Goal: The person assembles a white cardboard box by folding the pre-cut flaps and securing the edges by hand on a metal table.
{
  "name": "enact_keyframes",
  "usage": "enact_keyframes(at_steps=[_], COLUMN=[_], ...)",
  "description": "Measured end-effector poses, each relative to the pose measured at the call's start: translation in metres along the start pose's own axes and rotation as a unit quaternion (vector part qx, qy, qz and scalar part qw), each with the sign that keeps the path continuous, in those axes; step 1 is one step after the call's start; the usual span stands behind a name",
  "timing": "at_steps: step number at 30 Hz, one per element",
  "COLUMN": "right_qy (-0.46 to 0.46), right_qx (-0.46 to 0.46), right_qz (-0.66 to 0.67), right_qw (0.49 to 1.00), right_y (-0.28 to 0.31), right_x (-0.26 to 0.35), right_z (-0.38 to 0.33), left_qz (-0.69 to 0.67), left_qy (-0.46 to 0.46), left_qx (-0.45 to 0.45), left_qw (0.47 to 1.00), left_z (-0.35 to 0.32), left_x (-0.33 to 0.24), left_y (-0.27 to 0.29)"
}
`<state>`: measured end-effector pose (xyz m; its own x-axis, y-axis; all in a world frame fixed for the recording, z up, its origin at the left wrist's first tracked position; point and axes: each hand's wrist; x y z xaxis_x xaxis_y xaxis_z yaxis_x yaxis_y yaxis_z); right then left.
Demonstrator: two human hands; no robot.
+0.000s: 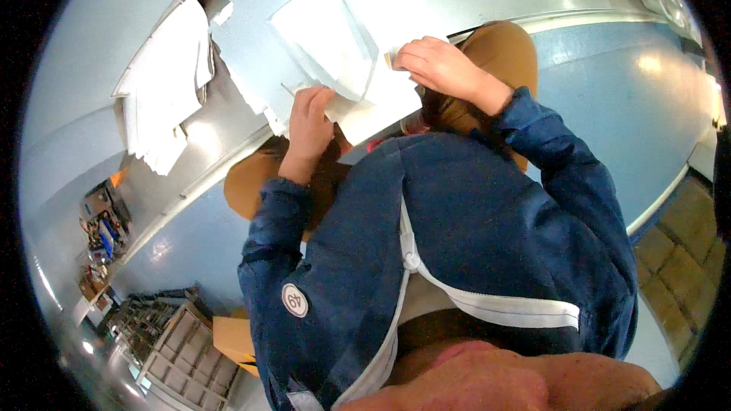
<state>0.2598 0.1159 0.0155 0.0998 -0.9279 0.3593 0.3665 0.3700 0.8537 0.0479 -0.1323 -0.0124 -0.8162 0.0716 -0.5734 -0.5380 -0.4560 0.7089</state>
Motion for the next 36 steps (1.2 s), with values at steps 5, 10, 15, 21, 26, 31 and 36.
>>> enact_keyframes(at_steps=[5,10,15,21,26,31,36], right_qy=[-0.008,0.081,0.096,0.025,-0.031,-0.035,-0.021], right_qx=[0.101,0.063,0.086,0.019,-0.016,-0.04,-0.034], right_qz=[-0.087,0.012,-0.035,-0.033,-0.049,-0.057,-0.07], right_qw=[0.991,0.995,0.991,0.999,0.998,0.997,0.997], right_y=[-0.001,0.014,-0.014,-0.034,-0.047,-0.049,-0.059], right_x=[-0.008,0.014,-0.004,-0.005,0.001,0.003,0.006], right_z=[0.001,0.037,0.039,0.059,0.062,0.062,0.065], left_qz=[0.045,0.037,0.052,0.149,0.158,0.181,0.164], left_qy=[0.039,0.057,0.059,0.055,0.095,0.117,0.131], left_qx=[0.12,0.149,0.14,0.058,0.035,0.0,0.02], left_qw=[0.991,0.987,0.987,0.986,0.982,0.977,0.978], left_z=[-0.003,0.014,0.032,0.053,0.055,0.052,0.054], left_x=[-0.006,-0.023,-0.026,-0.017,-0.018,-0.019,-0.022], left_y=[-0.001,0.01,0.007,-0.004,-0.015,-0.014,-0.015])
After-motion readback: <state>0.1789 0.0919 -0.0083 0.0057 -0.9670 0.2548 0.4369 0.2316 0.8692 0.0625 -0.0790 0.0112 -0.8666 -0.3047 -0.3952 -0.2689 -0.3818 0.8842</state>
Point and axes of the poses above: each hand's wrist, its own z-axis towards the middle knuckle, its own y-axis out of the back of the hand, x = y × z, and after that the axes turned 6 degrees about -z, right-handed
